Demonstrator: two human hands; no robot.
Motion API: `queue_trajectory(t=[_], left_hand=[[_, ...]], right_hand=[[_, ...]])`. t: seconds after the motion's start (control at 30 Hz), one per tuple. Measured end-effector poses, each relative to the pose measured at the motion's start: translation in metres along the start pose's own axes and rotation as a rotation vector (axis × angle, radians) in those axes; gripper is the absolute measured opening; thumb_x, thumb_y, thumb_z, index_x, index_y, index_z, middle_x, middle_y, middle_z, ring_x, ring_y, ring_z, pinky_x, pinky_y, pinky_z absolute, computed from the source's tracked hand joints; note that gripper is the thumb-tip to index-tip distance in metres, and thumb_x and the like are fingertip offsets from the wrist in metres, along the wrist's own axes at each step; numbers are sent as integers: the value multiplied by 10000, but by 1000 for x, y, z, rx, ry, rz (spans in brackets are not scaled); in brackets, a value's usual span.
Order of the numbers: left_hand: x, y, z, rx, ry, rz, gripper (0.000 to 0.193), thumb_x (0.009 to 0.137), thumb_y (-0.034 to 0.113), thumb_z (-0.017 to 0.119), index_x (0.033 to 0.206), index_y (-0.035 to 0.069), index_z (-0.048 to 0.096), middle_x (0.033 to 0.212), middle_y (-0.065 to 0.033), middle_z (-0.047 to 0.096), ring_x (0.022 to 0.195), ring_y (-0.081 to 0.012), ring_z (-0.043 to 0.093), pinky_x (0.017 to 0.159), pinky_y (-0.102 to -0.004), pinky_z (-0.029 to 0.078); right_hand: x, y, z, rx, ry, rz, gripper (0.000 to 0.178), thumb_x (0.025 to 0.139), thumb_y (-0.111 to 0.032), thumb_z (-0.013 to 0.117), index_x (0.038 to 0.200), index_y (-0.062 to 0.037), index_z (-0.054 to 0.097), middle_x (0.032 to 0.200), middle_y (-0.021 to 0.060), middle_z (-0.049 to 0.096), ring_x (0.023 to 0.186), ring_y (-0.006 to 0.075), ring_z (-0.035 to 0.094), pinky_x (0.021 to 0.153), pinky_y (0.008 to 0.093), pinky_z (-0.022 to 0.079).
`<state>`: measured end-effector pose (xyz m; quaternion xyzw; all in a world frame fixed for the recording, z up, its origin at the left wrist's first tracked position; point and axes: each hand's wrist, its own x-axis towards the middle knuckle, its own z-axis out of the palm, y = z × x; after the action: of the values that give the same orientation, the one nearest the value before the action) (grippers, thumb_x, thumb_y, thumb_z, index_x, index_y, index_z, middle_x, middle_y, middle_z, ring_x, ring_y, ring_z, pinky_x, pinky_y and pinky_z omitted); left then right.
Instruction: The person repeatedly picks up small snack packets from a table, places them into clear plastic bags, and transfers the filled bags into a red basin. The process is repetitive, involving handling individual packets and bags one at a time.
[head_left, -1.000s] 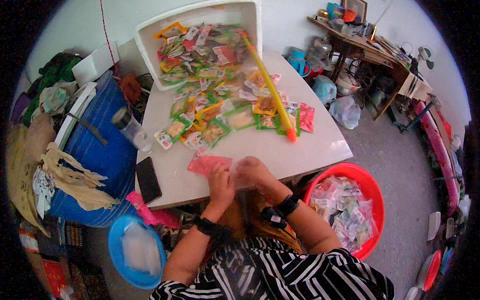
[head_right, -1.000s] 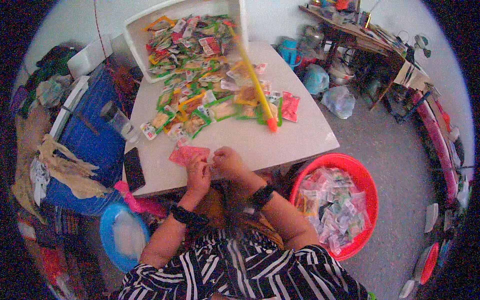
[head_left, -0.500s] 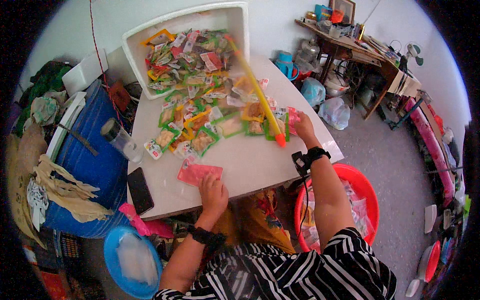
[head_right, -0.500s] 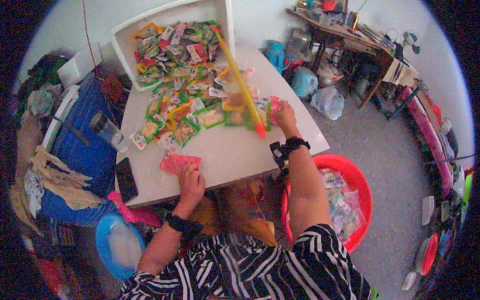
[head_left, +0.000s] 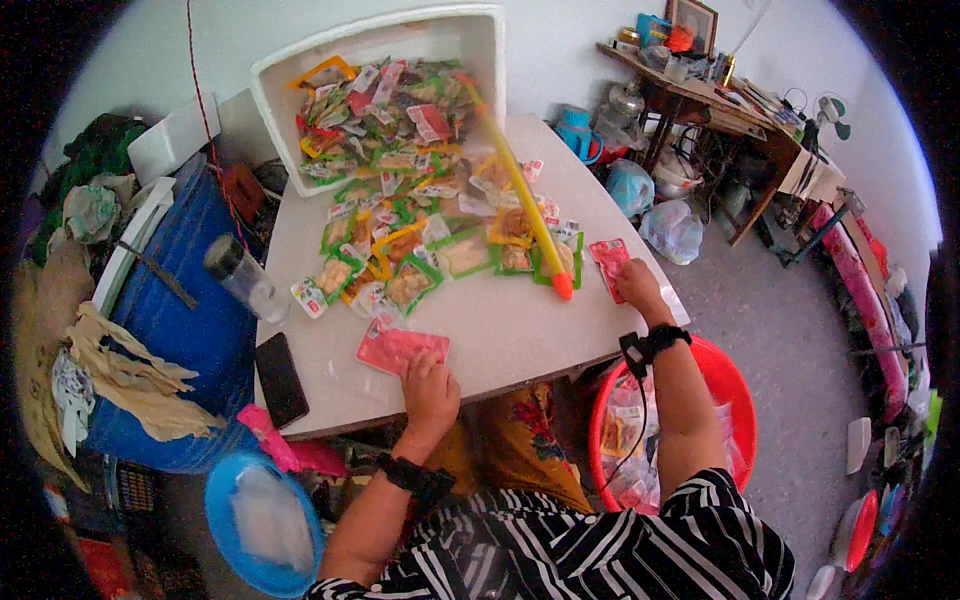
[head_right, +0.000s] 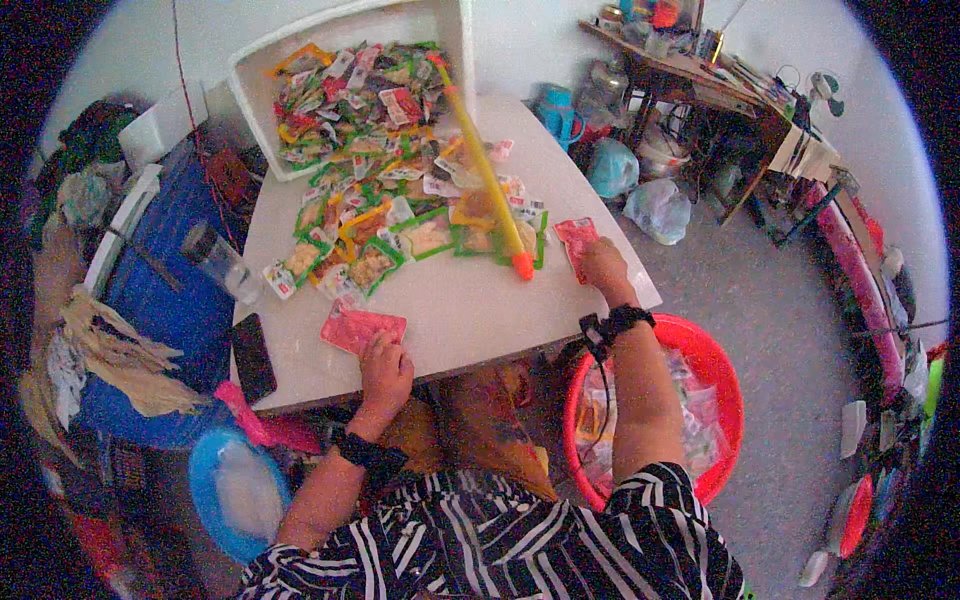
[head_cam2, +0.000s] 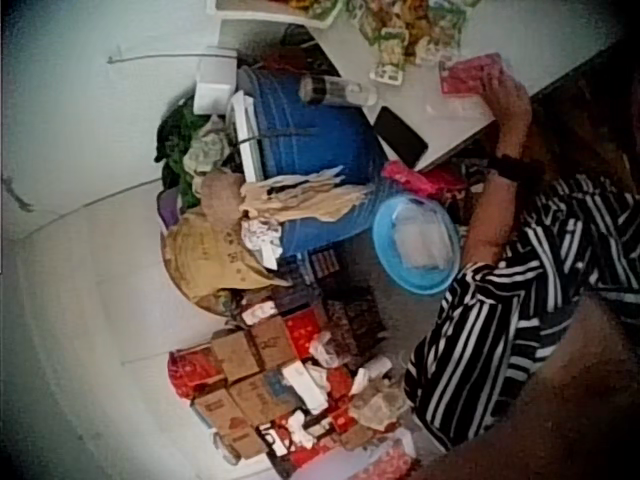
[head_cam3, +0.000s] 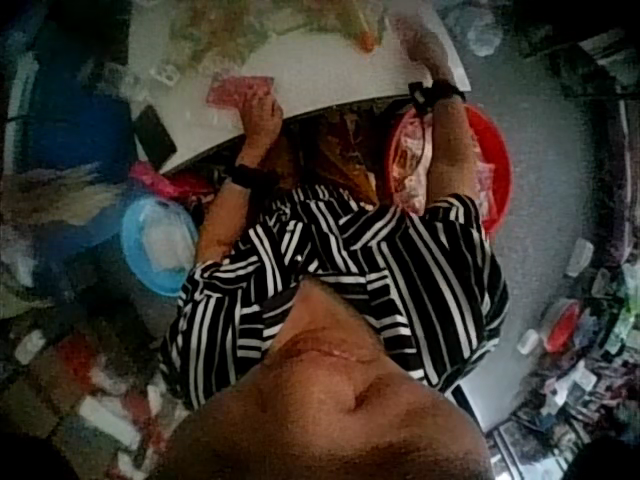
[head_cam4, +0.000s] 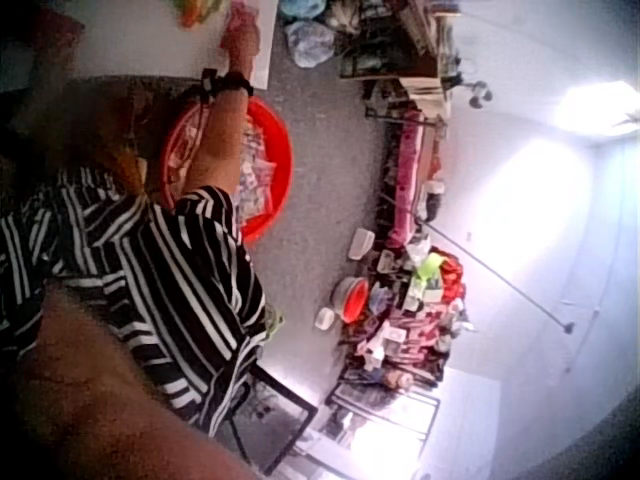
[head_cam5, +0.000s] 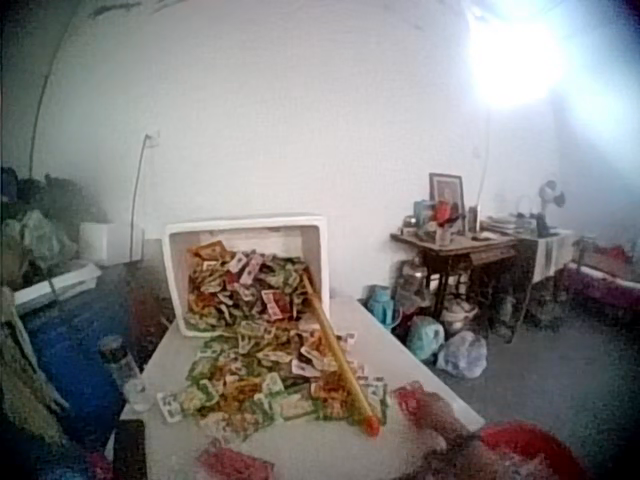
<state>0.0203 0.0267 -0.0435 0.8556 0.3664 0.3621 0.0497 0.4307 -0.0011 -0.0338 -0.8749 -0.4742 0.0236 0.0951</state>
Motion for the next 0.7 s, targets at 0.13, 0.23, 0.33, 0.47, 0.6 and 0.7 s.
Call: queue_trajectory(t=[0.13, 0.23, 0.33, 0.47, 0.6, 0.7], left_hand=[[1, 3, -3, -56, -48, -41, 140, 613, 56, 486, 743, 4, 487, 943, -152, 483, 934, -333, 416, 843, -453, 272], [4, 6, -1, 7, -13, 9, 185, 595, 30, 483, 778, -1, 494, 927, -147, 487, 932, -330, 418, 827, -442, 292], [6, 6, -2, -54, 41, 21, 172, 589, 20, 481, 760, -5, 486, 908, -152, 489, 923, -334, 424, 808, -431, 315], [4, 3, -1, -89, 67, 50, 151, 587, 23, 488, 735, -7, 473, 908, -168, 481, 903, -348, 429, 789, -427, 330], [2, 2, -2, -99, 76, 51, 147, 580, 21, 499, 720, -2, 463, 913, -189, 472, 888, -362, 430, 773, -431, 339], [-1, 7, -12, -77, 53, 6, 147, 579, 13, 509, 716, 3, 455, 910, -199, 469, 877, -364, 431, 766, -431, 341]], right_hand=[[-63, -19, -38, 80, 244, 155, 404, 641, -304, 553, 940, -39, 493, 872, 144, 555, 862, 305, 508, 723, 416, 390], [-75, -14, -46, 10, 73, 258, 441, 639, -330, 559, 968, -50, 473, 900, 150, 546, 875, 311, 502, 736, 421, 382], [-82, -13, -40, 9, 101, 194, 412, 663, -335, 545, 964, -64, 466, 886, 150, 548, 862, 300, 513, 736, 409, 387], [-90, -4, -10, 379, 334, 77, 347, 667, -211, 580, 947, -40, 467, 794, 111, 560, 753, 213, 545, 637, 304, 420], [-97, 4, 3, 896, 495, 49, 254, 678, -67, 568, 904, -10, 468, 702, 23, 517, 638, 91, 492, 563, 206, 395], [-116, 1, -6, 1163, 454, 77, 185, 690, -22, 534, 865, -11, 474, 728, 1, 488, 637, 76, 453, 563, 198, 380]])
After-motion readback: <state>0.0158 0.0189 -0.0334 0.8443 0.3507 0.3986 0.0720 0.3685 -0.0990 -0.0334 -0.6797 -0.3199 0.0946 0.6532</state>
